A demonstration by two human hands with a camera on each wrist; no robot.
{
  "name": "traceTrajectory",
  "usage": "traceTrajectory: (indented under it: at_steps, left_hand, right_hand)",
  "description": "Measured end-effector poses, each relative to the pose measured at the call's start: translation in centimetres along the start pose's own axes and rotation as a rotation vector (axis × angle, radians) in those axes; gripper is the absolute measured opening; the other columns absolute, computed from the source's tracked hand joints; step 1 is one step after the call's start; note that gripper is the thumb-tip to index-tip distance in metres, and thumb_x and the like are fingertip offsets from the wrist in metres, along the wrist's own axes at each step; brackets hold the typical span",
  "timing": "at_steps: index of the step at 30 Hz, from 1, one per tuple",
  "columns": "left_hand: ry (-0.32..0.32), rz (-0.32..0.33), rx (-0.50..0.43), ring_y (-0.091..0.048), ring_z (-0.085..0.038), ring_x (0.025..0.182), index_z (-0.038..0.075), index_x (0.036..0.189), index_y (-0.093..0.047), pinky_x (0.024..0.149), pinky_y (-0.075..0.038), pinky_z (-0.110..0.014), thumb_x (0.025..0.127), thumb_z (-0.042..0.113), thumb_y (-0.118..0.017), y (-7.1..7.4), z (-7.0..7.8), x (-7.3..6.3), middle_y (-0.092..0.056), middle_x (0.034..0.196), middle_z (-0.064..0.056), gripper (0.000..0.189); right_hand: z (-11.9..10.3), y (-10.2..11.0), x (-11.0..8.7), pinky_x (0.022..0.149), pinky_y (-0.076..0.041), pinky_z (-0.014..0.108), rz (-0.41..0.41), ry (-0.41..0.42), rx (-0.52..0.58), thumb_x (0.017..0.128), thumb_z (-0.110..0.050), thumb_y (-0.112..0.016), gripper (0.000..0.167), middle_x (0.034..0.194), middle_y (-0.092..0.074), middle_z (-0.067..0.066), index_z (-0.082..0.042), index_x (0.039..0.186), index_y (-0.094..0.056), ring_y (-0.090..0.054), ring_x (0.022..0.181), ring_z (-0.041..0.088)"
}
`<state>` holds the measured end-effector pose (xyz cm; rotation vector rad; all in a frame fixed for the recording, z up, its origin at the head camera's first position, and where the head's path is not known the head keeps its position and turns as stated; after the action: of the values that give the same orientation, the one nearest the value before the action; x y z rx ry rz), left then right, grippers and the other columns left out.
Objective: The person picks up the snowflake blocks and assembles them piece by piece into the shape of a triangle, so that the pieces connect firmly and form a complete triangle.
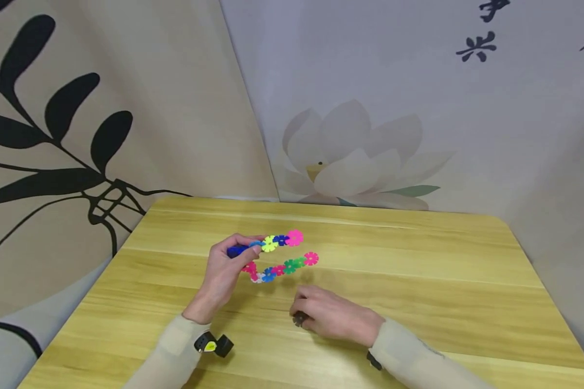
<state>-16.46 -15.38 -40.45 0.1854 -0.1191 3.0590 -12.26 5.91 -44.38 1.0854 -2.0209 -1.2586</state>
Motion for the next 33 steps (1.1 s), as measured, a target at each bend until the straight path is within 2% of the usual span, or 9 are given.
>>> traceTrajectory:
  at_steps: [5, 11, 18, 25, 33]
  left_hand:
    - [0.001, -0.004, -0.007, -0.067, -0.031, 0.113, 0.0, 0.102, -0.07, 0.09, -0.058, -0.04, 0.096, 0.01, -0.071, -0.4, -0.2, 0.0, -0.072, 0.125, -0.013, 0.012]
    - [0.003, -0.015, -0.016, -0.067, -0.032, 0.113, 0.0, 0.102, -0.07, 0.088, -0.058, -0.033, 0.095, 0.009, -0.072, -0.9, -0.3, 0.0, -0.072, 0.125, -0.013, 0.011]
    - [0.001, -0.011, -0.023, -0.067, -0.032, 0.115, -0.002, 0.101, -0.07, 0.088, -0.058, -0.034, 0.095, 0.008, -0.072, -1.4, -0.2, 0.0, -0.073, 0.124, -0.014, 0.012]
    - [0.015, -0.012, -0.039, -0.066, -0.033, 0.116, -0.001, 0.101, -0.07, 0.089, -0.058, -0.034, 0.094, 0.009, -0.073, -1.8, -0.2, -0.2, -0.073, 0.123, -0.013, 0.012]
    - [0.021, -0.039, -0.031, -0.066, -0.032, 0.114, -0.001, 0.104, -0.07, 0.088, -0.058, -0.036, 0.096, 0.011, -0.072, -2.2, -0.6, -0.6, -0.073, 0.124, -0.01, 0.014]
  right_hand:
    - [0.4, 0.1, -0.4, 0.088, -0.053, 0.024, -0.007, -0.063, 0.045, 0.09, -0.015, -0.08, 0.02, 0.104, -0.061, -0.01, -0.016, 0.108, -0.07, -0.055, 0.095, 0.003]
    - [0.7, 0.5, -0.9, 0.083, -0.056, 0.023, 0.027, -0.087, 0.176, 0.096, -0.006, -0.072, 0.015, 0.098, -0.067, -0.013, -0.017, 0.102, -0.065, -0.06, 0.091, 0.0]
    - [0.8, 1.6, -2.0, 0.085, -0.058, 0.024, 0.118, -0.109, 0.28, 0.095, 0.0, -0.07, 0.017, 0.101, -0.07, -0.01, -0.015, 0.104, -0.068, -0.066, 0.095, 0.004]
    - [0.3, 2.7, -2.7, 0.078, -0.059, 0.02, 0.196, -0.104, 0.365, 0.094, 0.006, -0.068, 0.021, 0.099, -0.071, -0.005, -0.011, 0.104, -0.068, -0.069, 0.089, 0.005]
    - [0.3, 4.1, -3.9, 0.083, -0.06, 0.026, 0.236, -0.173, 0.418, 0.098, 0.001, -0.067, 0.019, 0.105, -0.072, -0.008, -0.011, 0.113, -0.069, -0.069, 0.094, 0.007]
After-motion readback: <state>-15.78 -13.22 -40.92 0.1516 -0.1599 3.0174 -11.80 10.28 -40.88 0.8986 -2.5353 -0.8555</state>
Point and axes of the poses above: each hand's wrist, its own x-axis towards the middle knuckle, its own y-axis out of the back of the hand, z = x × y, the point moved 4 cm from there along x, towards the middle knuckle
